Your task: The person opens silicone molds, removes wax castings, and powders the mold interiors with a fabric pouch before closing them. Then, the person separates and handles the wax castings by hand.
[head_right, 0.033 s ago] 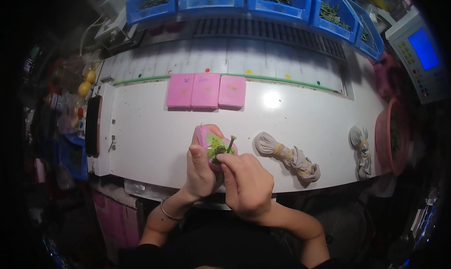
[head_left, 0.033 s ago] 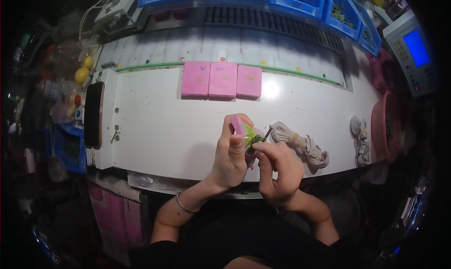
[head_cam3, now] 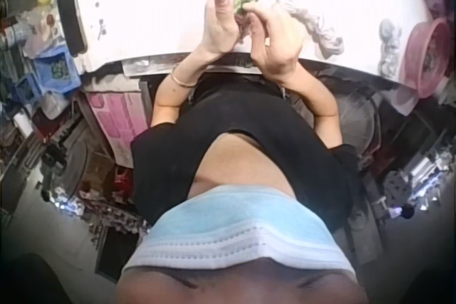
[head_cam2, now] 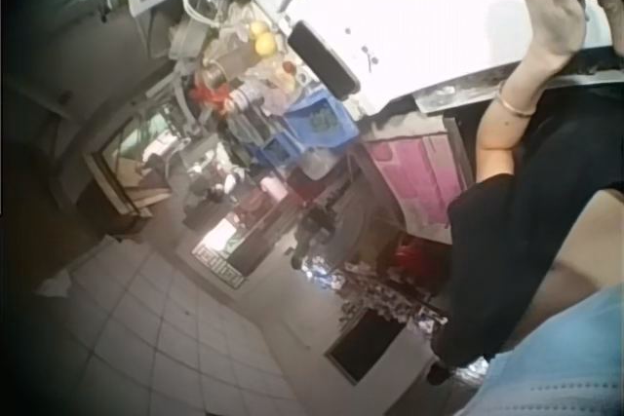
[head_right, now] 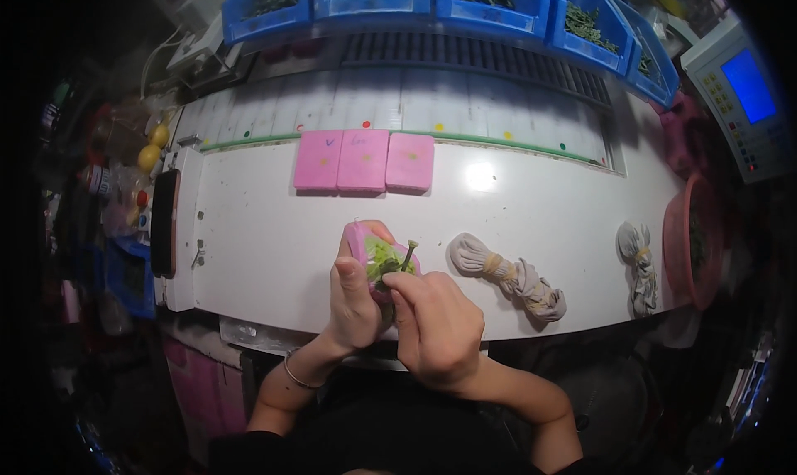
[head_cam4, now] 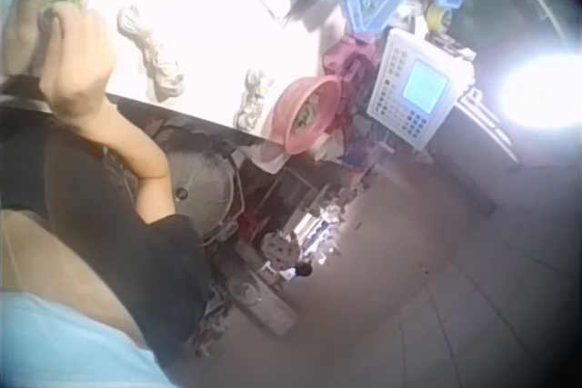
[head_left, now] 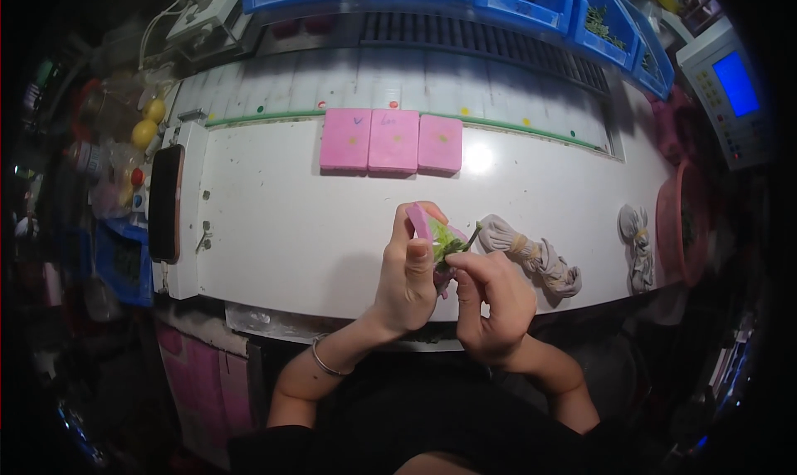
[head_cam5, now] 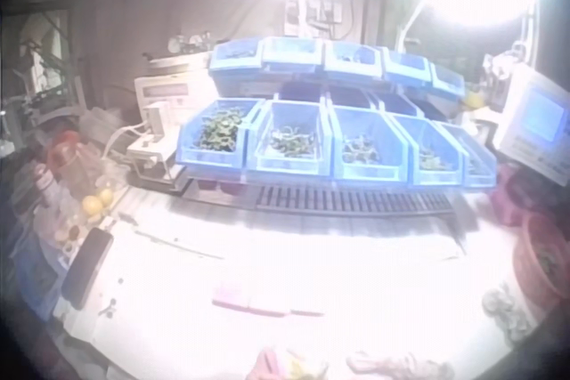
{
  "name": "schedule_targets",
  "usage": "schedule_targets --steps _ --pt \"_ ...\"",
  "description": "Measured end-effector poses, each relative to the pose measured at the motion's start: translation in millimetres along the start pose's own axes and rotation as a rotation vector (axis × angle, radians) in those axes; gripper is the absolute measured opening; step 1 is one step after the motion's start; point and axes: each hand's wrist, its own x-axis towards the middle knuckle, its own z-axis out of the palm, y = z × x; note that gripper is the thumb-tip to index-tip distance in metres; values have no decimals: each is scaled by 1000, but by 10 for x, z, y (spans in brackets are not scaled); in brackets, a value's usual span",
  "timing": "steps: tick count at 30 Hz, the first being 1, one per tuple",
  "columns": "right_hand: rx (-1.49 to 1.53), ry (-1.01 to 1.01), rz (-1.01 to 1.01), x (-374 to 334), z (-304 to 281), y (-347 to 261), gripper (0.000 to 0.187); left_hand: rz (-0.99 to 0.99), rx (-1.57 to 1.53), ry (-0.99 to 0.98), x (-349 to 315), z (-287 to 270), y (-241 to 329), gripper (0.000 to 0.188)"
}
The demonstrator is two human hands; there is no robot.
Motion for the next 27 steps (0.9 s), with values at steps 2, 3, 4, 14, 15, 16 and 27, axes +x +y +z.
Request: schedule_targets --steps 2,3,4,14,15,16,27 --pt "29 15 24 -21 14 21 19 26 44 3 -3 8 -10 58" --pt "58 28 48 -35 18 30 18 24 42 0 -4 20 1 58" --pt "56 29 50 -46 19 39 18 1 14 -11 -3 37 25 58" --pt "332 160 301 -14 -65 40 15 -189 -42 -51 27 -28 92 64" --pt "411 112 399 68 -133 43 13 -189 -47 -55 41 -7 79 64" --pt "407 113 398 86 -162 92 13 -139 -42 -34 57 19 51 59" --pt "823 -116 793 119 -284 457 7 -376 -189 20 90 -96 -131 57"
